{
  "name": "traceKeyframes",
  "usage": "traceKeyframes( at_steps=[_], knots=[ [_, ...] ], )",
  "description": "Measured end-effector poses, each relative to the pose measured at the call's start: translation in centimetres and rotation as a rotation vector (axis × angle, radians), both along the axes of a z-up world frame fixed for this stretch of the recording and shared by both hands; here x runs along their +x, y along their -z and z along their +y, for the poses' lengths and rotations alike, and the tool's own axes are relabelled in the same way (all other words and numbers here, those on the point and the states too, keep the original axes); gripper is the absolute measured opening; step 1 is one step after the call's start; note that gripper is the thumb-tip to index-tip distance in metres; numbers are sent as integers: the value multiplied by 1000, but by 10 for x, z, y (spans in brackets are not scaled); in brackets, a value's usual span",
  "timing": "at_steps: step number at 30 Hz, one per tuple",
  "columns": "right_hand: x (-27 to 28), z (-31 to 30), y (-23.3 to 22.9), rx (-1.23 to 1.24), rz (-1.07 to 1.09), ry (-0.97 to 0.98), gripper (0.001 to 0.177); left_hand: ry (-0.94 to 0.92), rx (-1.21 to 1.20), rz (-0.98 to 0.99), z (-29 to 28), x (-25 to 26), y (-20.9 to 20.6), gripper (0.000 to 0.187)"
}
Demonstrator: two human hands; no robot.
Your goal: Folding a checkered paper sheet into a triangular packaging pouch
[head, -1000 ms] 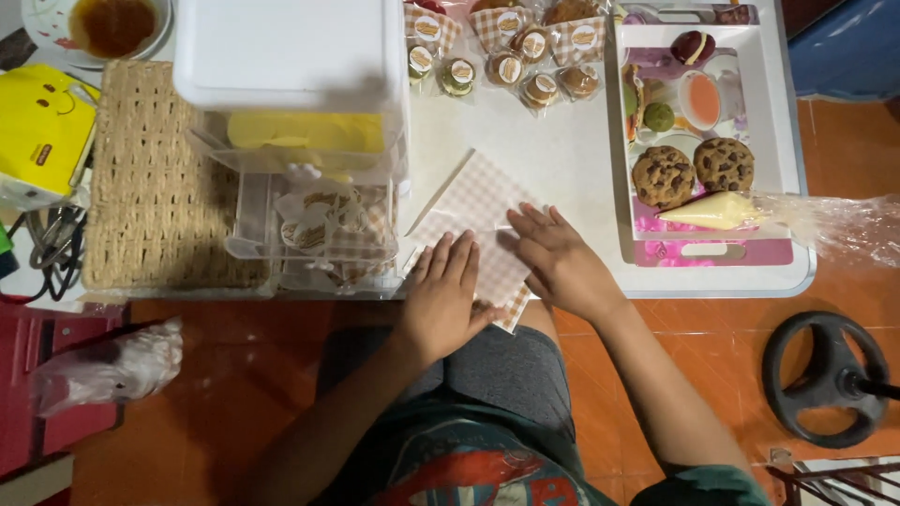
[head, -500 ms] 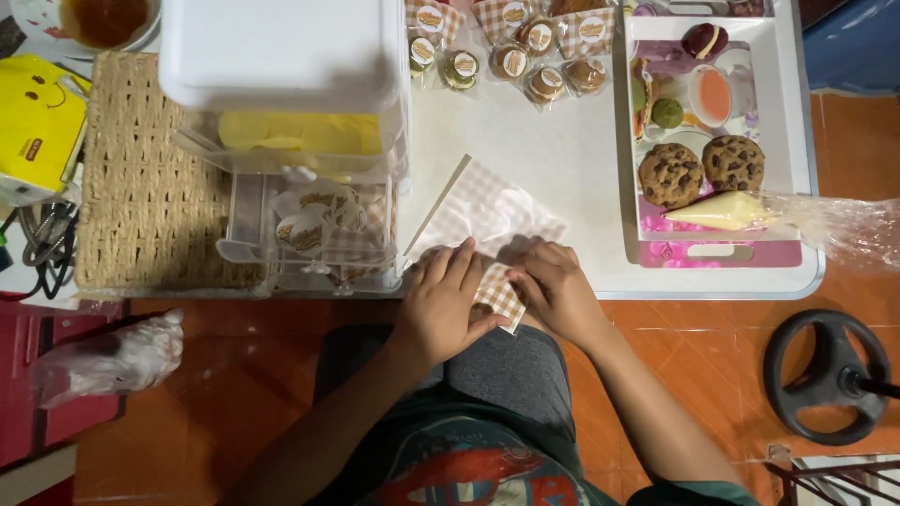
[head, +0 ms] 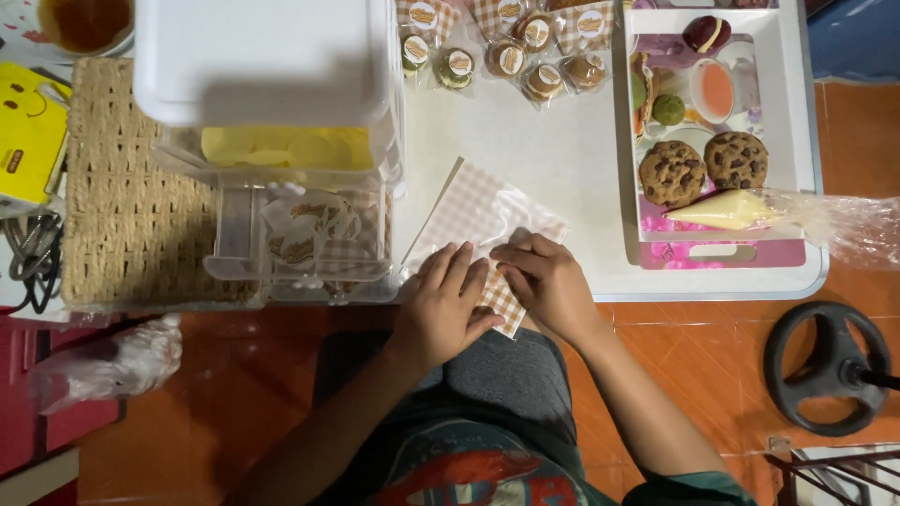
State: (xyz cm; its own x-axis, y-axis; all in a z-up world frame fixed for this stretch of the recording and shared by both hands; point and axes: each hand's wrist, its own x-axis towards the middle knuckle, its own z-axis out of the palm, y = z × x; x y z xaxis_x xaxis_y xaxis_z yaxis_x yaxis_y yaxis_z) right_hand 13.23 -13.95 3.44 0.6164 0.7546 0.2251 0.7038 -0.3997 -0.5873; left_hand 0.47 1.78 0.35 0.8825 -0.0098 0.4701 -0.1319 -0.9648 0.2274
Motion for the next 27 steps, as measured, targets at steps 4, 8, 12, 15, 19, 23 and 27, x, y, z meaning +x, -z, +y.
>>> traceKeyframes(
  at_steps=[4,8,12,15,19,23,27],
  knots=[
    [1,-2,1,30,53,8,14,-37,20,6,-3,3,2,68],
    [3,-1,2,59,61,-3,13,-52,35,31,-3,5,6,66],
    [7,-6,7,73,78,-34,19,-103,90,42,-7,8,6,68],
    [8,-5,7,80,71,-47,17,-101,66,46,-10,8,9,69],
    [10,-5,10,89,76,-62,19,-104,76,39,-9,9,13,66],
    [10,-3,7,66,75,-63,18,-95,64,37,-9,9,10,67],
    [10,1,-2,42,82,-61,18,-95,78,43,-8,10,8,67]
  ],
)
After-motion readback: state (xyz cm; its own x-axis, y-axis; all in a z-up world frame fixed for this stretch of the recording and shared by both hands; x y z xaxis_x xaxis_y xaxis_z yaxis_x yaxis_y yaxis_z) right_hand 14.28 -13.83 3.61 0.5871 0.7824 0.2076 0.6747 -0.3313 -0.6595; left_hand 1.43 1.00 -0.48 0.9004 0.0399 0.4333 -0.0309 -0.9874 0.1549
